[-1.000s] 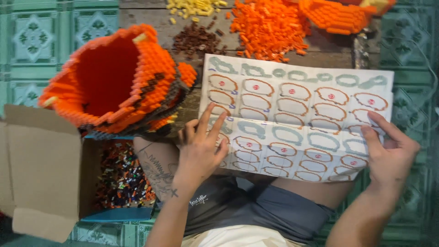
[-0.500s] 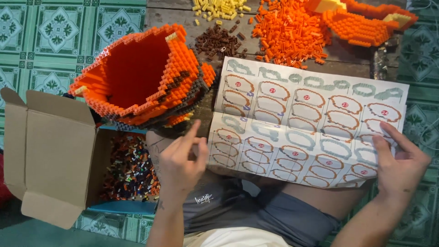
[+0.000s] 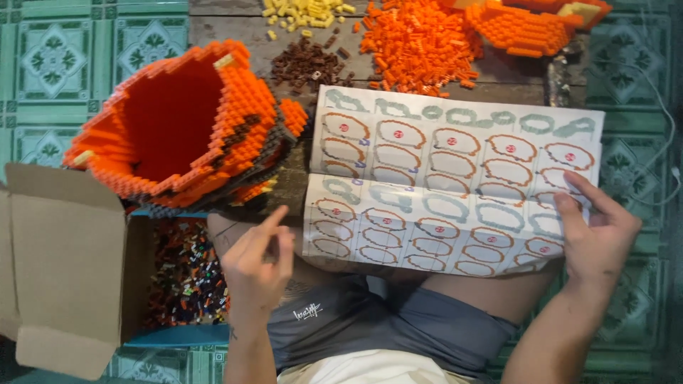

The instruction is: The person sits on the floor and reviews a printed instruction manual for a Lego pumpkin model. They flip through the pages, pointing at diagrams and comparing them to the partially assembled orange pumpkin structure and piles of sorted bricks on the table.

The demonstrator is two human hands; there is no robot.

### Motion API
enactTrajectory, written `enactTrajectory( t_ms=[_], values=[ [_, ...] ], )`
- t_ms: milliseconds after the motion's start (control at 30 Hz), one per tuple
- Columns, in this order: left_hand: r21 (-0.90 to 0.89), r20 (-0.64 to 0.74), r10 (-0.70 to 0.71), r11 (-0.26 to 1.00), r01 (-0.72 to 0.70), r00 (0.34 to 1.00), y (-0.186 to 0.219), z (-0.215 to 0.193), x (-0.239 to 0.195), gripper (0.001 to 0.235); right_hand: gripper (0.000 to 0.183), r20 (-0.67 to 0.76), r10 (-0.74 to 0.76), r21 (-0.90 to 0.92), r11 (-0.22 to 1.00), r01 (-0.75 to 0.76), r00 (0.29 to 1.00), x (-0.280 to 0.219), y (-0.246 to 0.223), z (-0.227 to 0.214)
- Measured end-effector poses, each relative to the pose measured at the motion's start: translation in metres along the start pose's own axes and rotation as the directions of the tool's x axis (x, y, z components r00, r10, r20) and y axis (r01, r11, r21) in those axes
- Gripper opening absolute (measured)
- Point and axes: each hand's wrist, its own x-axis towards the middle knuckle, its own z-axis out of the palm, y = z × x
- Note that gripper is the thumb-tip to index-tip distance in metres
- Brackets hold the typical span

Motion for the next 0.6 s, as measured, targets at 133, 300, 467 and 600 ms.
enactTrajectory(
  t_ms=[133, 300, 467, 600],
  values=[
    [0.011, 0.156, 0.045, 0.999, -0.047, 0.987, 0.012, 0.02, 0.005, 0.038, 0.046, -0.039, 0.04, -0.018, 0.999, -0.041, 0.998, 0.0, -0.002, 0.001],
    [0.107, 0.235, 0.035, 0.992, -0.061, 0.971, 0.006, 0.041, -0.008, 0.062, 0.043, -0.03, 0.016, 0.028, 0.999, -0.016, 0.999, 0.002, -0.003, 0.002],
    [0.159, 0.29, 0.018, 0.985, -0.067, 0.957, 0.009, 0.042, -0.008, 0.074, 0.033, -0.073, 0.045, 0.112, 0.993, -0.036, 0.996, 0.003, 0.011, 0.003],
    [0.193, 0.269, 0.023, 0.978, -0.077, 0.963, 0.006, 0.048, -0.009, 0.074, 0.025, -0.072, 0.091, 0.177, 0.981, -0.077, 0.993, 0.001, 0.018, 0.0]
  ],
)
